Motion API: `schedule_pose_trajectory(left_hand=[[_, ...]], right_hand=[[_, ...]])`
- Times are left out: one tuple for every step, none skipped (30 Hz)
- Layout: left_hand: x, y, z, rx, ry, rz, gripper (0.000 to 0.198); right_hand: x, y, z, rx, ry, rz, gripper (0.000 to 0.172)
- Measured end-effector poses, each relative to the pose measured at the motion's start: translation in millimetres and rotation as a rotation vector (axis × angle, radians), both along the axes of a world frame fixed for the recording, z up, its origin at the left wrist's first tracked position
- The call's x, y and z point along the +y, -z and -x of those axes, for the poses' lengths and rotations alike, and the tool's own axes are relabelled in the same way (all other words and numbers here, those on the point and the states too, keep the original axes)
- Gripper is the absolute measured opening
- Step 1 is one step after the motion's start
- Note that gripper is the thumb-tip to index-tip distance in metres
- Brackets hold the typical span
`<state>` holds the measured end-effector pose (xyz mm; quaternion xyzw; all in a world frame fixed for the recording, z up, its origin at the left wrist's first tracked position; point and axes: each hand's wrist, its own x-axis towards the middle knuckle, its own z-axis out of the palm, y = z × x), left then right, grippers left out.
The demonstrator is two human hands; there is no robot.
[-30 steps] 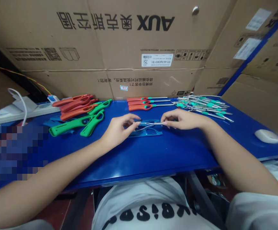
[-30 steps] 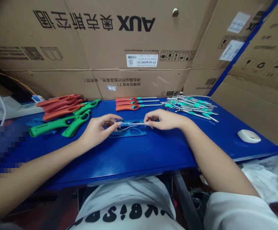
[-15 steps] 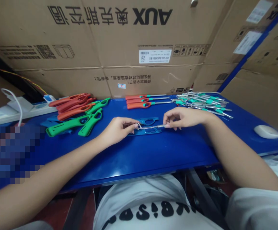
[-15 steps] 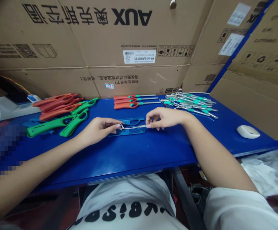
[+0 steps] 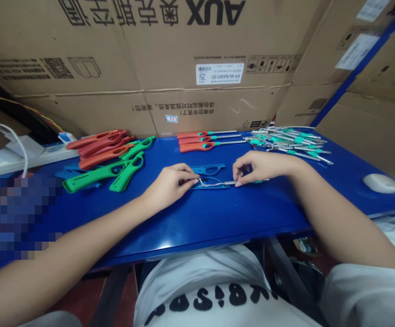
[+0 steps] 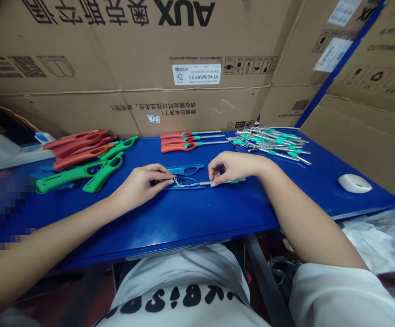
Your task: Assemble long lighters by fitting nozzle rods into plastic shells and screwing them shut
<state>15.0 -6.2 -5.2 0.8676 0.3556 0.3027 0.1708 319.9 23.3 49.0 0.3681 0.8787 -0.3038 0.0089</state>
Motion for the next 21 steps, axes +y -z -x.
schedule_pose_trajectory(left_hand=[[-0.3,-0.3,-0.3,0.0,-0.002,0.005,0.021],[-0.6,-0.7,-0.4,0.0,-0.003,0.011,0.021],[-1.0,-1.3,-0.4,-0.002,-0.002,0.018,0.021],[-1.2,-2.0,-0.3,-0.001,0.001,0.023,0.02],[-1.5,-2.6,-0.2,0.002,0.005,0.028,0.02],[-1.7,-3.2,0.1,0.009,0.009,0.032,0.02],[-1.8,-3.7,0.3,0.019,0.014,0.036,0.019],[-1.8,-4.0,0.4,0.029,0.017,0.039,0.019],[-1.9,-4.3,0.4,0.038,0.018,0.04,0.018],[-1.9,-4.4,0.4,0.045,0.018,0.041,0.018],[-2.0,-4.4,0.2,0.049,0.017,0.041,0.018],[-2.1,-4.4,0.1,0.051,0.016,0.04,0.018],[-2.3,-4.4,-0.1,0.05,0.016,0.039,0.018],[-2.6,-4.5,-0.2,0.049,0.018,0.038,0.018],[-2.9,-4.7,-0.2,0.05,0.02,0.036,0.018],[-3.2,-4.9,-0.2,0.054,0.023,0.034,0.018],[-3.5,-5.2,0.0,0.06,0.026,0.03,0.018],[-3.7,-5.6,0.2,0.069,0.028,0.027,0.018],[-3.9,-5.9,0.4,0.079,0.029,0.025,0.018],[-4.0,-6.2,0.6,0.089,0.029,0.024,0.019],[-3.9,-6.4,0.7,0.098,0.026,0.023,0.019]], right_hand=[[0.0,0.1,0.3,0.003,-0.004,-0.017,0.034],[-0.1,0.3,0.5,0.006,-0.007,-0.03,0.034],[-0.2,0.6,0.6,0.007,-0.012,-0.039,0.034],[-0.4,0.9,0.8,0.005,-0.017,-0.042,0.033],[-0.7,1.0,1.0,-0.001,-0.02,-0.042,0.032],[-1.2,0.9,1.4,-0.011,-0.021,-0.041,0.031],[-2.0,0.6,2.0,-0.023,-0.018,-0.042,0.031],[-3.0,0.1,2.8,-0.036,-0.011,-0.045,0.031],[-4.1,-0.5,3.8,-0.051,-0.001,-0.051,0.03],[-5.5,-1.3,5.1,-0.066,0.008,-0.059,0.03],[-6.9,-2.1,6.4,-0.082,0.016,-0.068,0.029],[-8.3,-2.9,7.9,-0.096,0.023,-0.077,0.028],[-9.6,-3.5,9.4,-0.108,0.029,-0.084,0.026],[-10.7,-4.0,10.7,-0.118,0.032,-0.088,0.025],[-11.6,-4.3,11.8,-0.124,0.037,-0.089,0.025],[-12.2,-4.4,12.7,-0.126,0.042,-0.086,0.025],[-12.4,-4.3,13.2,-0.125,0.051,-0.081,0.025],[-12.3,-4.1,13.3,-0.123,0.059,-0.072,0.025],[-12.0,-3.6,13.1,-0.117,0.068,-0.064,0.026],[-11.4,-3.1,12.7,-0.111,0.077,-0.058,0.026],[-10.8,-2.5,12.1,-0.104,0.084,-0.054,0.026]])
